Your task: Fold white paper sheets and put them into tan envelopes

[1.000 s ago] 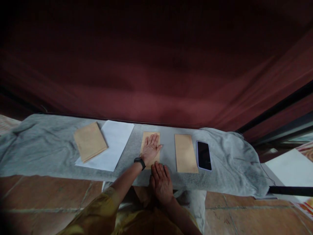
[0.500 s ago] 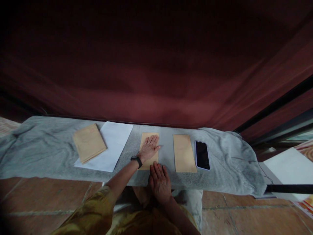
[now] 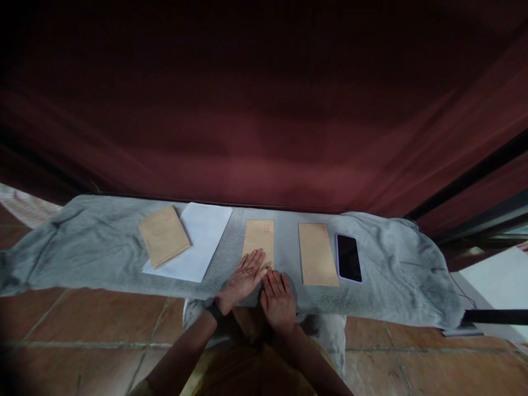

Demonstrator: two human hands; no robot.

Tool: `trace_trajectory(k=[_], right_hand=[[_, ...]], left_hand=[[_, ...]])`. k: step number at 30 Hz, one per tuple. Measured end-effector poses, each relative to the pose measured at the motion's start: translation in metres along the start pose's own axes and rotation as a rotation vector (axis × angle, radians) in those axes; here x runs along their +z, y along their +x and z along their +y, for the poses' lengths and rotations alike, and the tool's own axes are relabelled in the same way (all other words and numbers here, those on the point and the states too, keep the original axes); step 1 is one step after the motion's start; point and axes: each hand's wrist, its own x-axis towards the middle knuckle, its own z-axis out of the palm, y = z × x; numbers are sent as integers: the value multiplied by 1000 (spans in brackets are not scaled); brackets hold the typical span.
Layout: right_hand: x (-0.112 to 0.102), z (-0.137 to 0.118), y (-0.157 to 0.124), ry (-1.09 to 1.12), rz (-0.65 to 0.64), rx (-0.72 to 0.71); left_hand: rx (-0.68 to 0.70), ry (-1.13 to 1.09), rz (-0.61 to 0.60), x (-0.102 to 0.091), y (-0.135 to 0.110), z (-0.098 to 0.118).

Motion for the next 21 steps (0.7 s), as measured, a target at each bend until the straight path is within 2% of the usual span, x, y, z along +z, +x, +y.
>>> trace_trajectory(k=[4,9,21], right_hand=[[-5,0,1,-25,-19,-22],[-10,2,1,-37,-59,-57],[-12,10,-7,-29,-24,-19]], left_hand=[[6,2,65,-3,-30,13],[76,21,74,3,-59,20],[80,52,61,-6,-66,11]])
